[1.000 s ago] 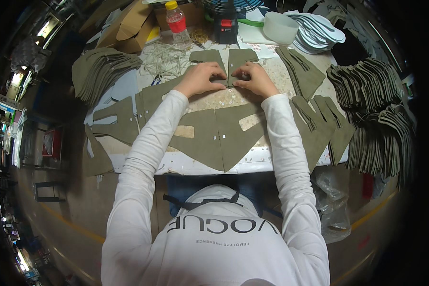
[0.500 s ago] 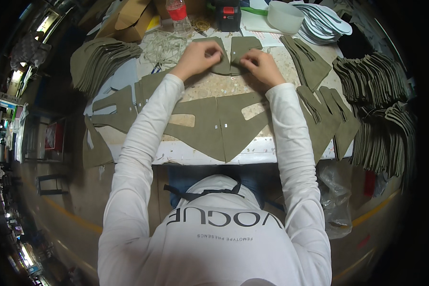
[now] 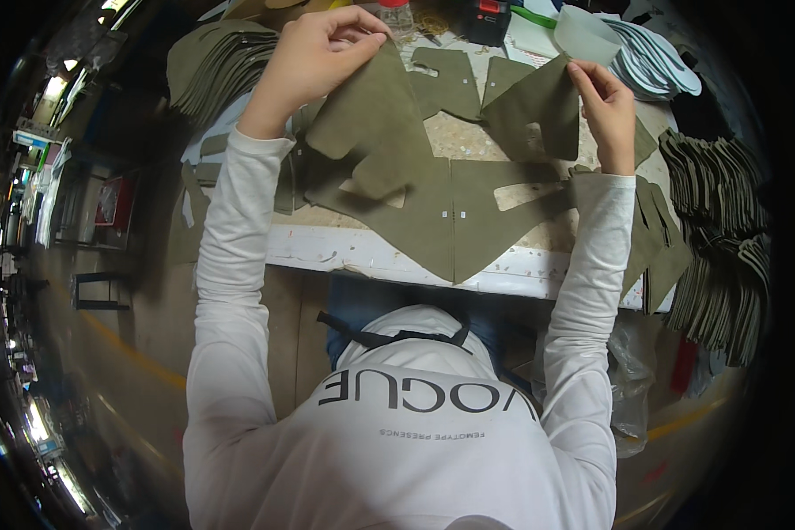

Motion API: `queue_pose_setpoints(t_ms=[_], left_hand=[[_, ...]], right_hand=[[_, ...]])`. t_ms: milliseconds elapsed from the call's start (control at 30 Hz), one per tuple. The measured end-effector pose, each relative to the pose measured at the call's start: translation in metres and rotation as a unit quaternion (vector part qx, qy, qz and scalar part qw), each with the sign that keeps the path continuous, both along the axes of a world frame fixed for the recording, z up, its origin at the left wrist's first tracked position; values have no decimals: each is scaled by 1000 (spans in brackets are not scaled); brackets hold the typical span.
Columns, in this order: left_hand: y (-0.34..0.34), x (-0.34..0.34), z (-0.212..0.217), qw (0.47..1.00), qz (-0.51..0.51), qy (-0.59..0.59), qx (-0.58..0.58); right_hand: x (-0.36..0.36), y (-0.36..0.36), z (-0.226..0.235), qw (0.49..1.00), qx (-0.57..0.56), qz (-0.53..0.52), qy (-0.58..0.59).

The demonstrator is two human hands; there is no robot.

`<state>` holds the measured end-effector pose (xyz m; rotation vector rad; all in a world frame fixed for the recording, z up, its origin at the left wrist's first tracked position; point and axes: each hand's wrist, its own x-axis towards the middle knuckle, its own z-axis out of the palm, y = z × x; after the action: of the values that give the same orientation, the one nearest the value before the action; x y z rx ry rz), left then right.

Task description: The person sorts and stacks olive-green fabric pieces on a worktable. They repeatedly pick up pieces, align them, and place them into neat piles, occasionally moving scraps aside. The person also uses a plastic bag to collect some of the sorted pieces.

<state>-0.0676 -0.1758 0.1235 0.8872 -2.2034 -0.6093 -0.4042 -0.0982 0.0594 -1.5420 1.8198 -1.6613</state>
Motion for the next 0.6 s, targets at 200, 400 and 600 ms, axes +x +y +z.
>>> queue_pose_setpoints(t_ms=[200,400,600], left_hand=[[59,1,-27,982,68,-5,-179],[154,-10,-104,983,17,-52,-178],[193,-19,-136,989,18,-28,-146]], right_hand=[[35,48,4,982,-149,-14,112],[98,143,-53,968,2,163,188],[118,180,-79,974,26,164,157]])
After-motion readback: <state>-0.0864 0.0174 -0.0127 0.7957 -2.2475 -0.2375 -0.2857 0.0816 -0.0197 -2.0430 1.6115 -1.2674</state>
